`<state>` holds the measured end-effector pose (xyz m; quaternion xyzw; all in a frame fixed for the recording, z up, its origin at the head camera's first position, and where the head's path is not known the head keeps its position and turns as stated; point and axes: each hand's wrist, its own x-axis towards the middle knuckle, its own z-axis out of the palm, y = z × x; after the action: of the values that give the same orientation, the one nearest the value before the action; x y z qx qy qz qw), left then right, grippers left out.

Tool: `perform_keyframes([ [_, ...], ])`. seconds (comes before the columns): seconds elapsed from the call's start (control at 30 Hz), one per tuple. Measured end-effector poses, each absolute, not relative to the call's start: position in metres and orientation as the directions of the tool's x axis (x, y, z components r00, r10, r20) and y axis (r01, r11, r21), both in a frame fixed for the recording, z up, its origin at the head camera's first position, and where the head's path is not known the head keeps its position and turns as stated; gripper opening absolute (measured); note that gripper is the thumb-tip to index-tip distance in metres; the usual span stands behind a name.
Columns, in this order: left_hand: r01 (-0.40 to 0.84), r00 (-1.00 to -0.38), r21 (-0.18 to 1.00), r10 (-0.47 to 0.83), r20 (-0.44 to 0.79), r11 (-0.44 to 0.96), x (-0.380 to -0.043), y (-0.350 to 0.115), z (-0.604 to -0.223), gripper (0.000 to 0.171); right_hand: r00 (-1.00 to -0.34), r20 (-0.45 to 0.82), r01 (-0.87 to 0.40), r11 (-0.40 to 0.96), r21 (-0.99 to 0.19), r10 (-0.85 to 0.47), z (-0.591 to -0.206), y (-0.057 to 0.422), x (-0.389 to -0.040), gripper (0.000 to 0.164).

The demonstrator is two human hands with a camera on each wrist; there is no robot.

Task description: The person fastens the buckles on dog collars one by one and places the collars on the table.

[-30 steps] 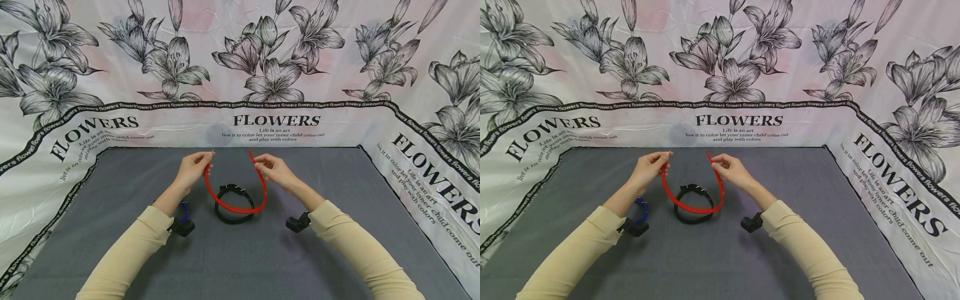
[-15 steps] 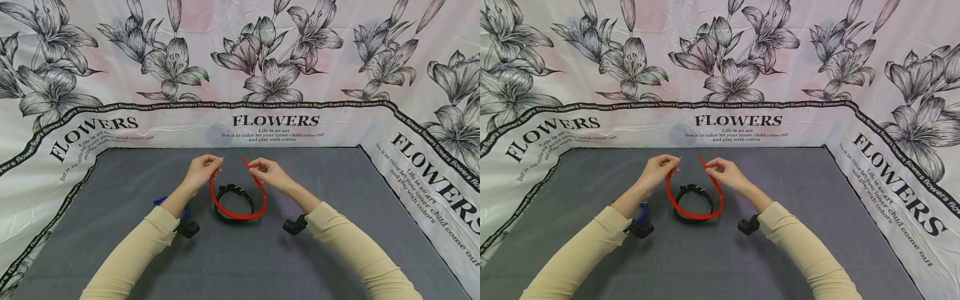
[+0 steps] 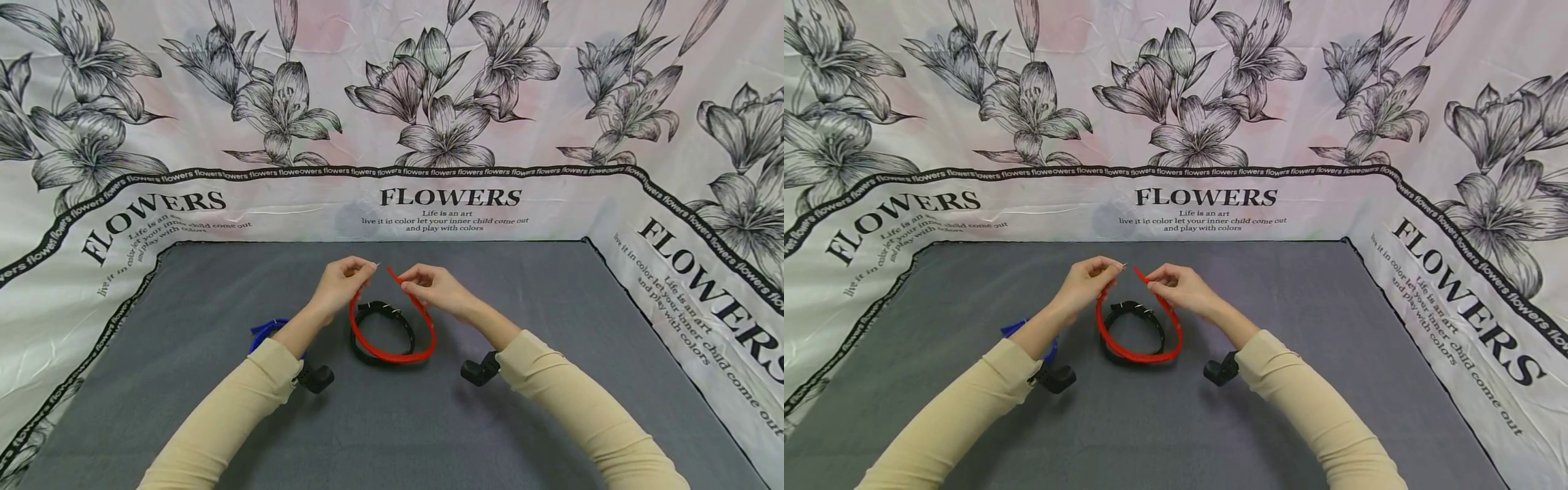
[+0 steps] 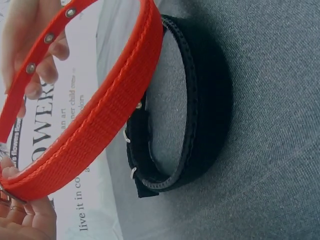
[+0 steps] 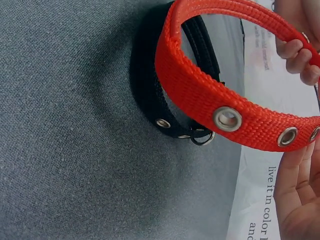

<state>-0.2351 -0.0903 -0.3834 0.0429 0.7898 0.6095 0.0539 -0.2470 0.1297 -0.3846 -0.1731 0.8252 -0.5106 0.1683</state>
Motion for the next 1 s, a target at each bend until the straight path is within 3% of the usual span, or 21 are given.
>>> perform_keyframes([
  [1.0,-0.027,-0.988,0.951,0.134,-0.071,0.309,-0.2327,-0.0834,-0.3817,0.026,-0.874,-0.065,-0.159,0.409,-0.899,-0.482,-0.3835,0.1259,-0.2432,0.025],
])
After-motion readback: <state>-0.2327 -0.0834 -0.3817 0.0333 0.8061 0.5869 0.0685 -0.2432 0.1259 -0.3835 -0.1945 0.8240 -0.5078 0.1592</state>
